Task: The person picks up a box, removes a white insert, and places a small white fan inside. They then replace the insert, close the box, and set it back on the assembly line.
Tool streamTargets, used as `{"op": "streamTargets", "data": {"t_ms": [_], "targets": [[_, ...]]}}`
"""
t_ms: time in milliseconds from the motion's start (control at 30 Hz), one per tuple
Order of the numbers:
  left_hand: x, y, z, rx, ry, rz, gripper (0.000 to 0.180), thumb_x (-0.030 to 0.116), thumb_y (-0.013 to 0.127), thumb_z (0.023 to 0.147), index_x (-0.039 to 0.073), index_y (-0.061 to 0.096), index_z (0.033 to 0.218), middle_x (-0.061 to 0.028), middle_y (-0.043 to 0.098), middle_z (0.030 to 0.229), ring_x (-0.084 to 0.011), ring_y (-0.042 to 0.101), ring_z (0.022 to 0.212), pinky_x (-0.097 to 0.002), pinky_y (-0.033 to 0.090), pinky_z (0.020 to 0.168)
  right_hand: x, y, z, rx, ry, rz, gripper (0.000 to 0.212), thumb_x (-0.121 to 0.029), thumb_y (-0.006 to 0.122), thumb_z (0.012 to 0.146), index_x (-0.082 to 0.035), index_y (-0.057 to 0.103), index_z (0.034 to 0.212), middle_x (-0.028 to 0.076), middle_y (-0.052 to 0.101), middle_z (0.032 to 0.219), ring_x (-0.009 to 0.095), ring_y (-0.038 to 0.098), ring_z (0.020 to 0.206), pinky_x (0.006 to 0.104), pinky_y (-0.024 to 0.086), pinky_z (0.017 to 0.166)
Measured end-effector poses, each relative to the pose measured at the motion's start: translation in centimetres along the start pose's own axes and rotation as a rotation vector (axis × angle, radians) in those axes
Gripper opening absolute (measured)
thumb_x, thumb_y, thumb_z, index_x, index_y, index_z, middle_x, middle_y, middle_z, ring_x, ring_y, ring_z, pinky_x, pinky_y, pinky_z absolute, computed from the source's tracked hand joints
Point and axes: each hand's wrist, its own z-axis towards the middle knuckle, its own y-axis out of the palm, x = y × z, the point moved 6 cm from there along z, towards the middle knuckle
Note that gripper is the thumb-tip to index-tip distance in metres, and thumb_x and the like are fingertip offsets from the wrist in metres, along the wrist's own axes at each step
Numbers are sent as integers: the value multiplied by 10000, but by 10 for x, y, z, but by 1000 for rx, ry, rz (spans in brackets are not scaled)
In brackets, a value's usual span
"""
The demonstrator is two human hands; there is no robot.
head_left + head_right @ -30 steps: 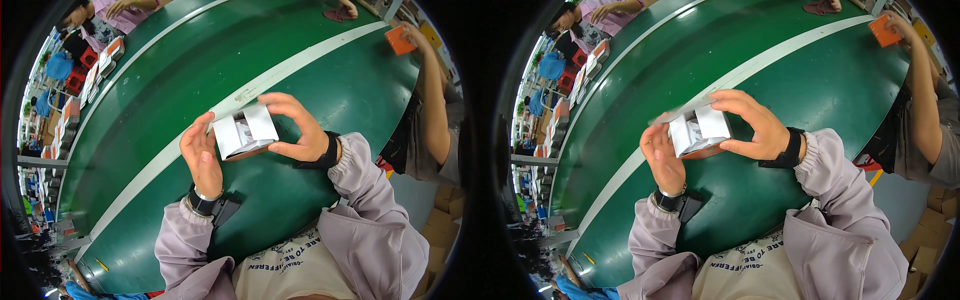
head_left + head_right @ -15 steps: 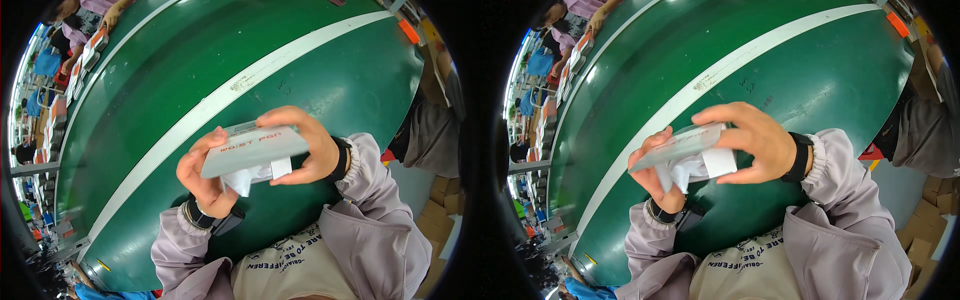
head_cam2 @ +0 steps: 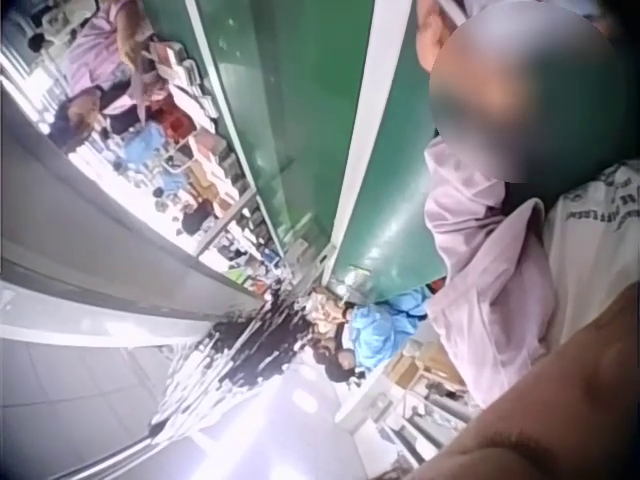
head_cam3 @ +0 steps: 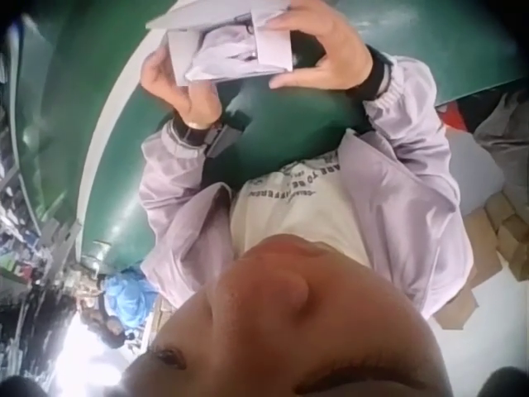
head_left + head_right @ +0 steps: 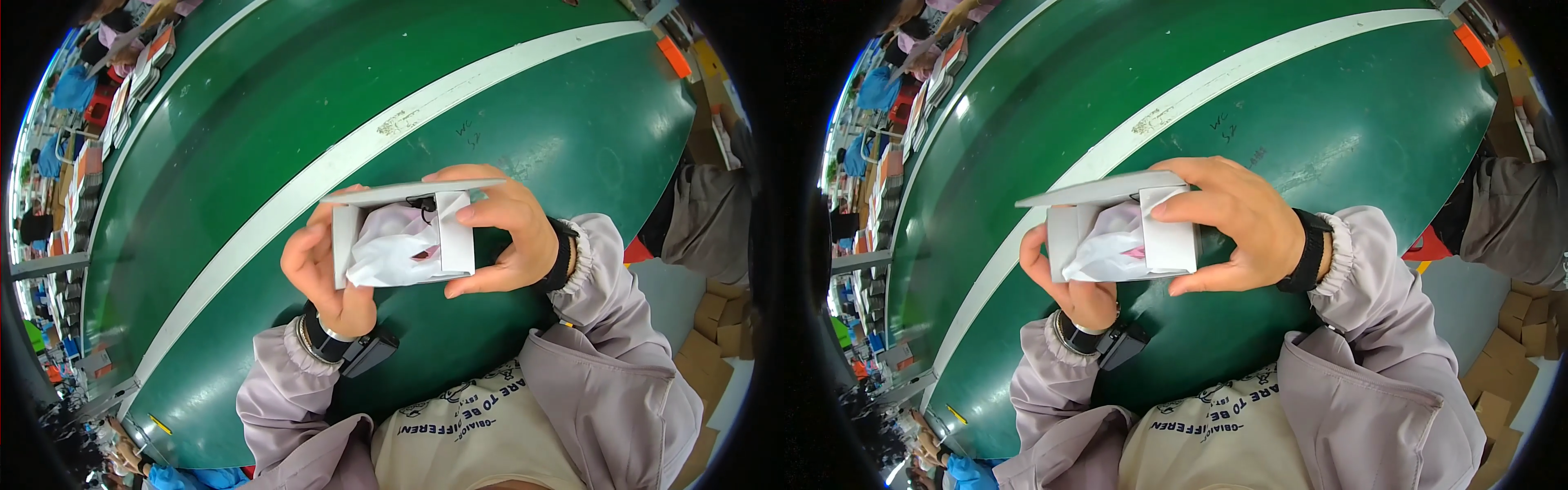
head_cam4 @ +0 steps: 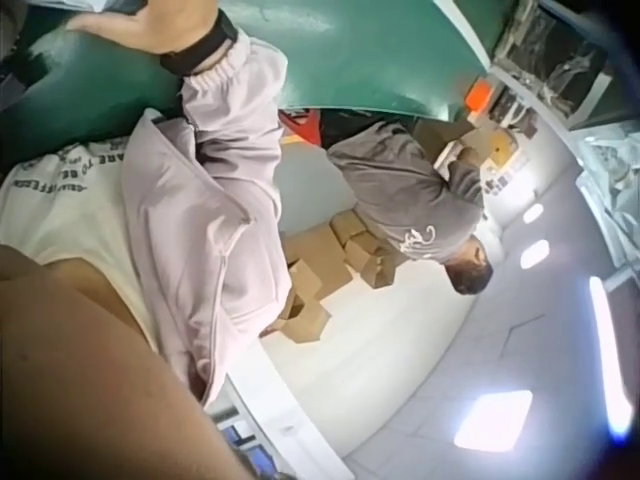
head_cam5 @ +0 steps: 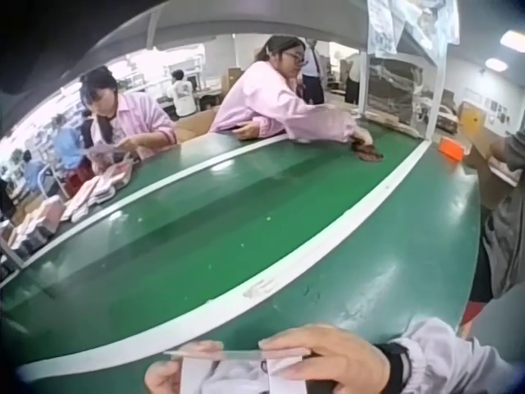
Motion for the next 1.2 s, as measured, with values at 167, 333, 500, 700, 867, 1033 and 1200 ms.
{"op": "streamTargets", "data": {"t_ms": [167,333,500,700,867,1033,1200], "targets": [[4,1,8,-194,110,160,376,115,588,734,87,401,1059,-215,308,1187,-320,431,1009,-393,369,817,-5,-1,3,-15,80,-64,525,-199,724,553,-78,494,1009,192,445,1098,308,490,908,354,397,745],[7,4,12,-287,42,272,299,100,650,681,69,489,931,-177,312,1185,-296,434,1004,-396,363,822,-6,-6,10,-76,113,-67,407,-186,707,616,-46,504,940,235,412,1109,353,458,997,395,383,790],[12,0,11,-151,72,298,335,141,702,630,52,474,858,-150,387,1122,-281,442,1002,-403,358,834,-7,-4,14,-102,31,-50,284,-120,672,640,-40,514,862,206,424,1107,358,450,1004,413,373,808],[9,-3,13,-66,117,59,461,167,745,572,68,413,877,-122,501,974,-274,452,983,-424,340,856,-1,-1,9,-118,-64,28,300,-97,677,630,-64,460,834,173,467,1070,385,434,1011,450,353,826],[15,-3,14,-126,101,46,530,132,747,550,83,389,937,-113,514,932,-273,461,947,-427,342,840,-2,-4,11,-16,17,194,378,-93,677,623,-87,412,892,162,486,1038,387,421,1015,466,329,844],[19,-3,12,-156,184,152,494,88,725,547,72,412,929,-107,494,937,-266,464,905,-408,361,801,-8,0,13,-3,6,113,402,-104,646,632,-94,382,935,145,491,1005,367,417,1002,461,311,858],[25,-2,10,-164,227,222,441,67,712,546,75,452,903,-106,476,946,-259,462,886,-396,375,775,-12,2,16,-48,8,55,368,-110,627,634,-75,415,933,144,488,984,349,423,971,447,319,846]]}}
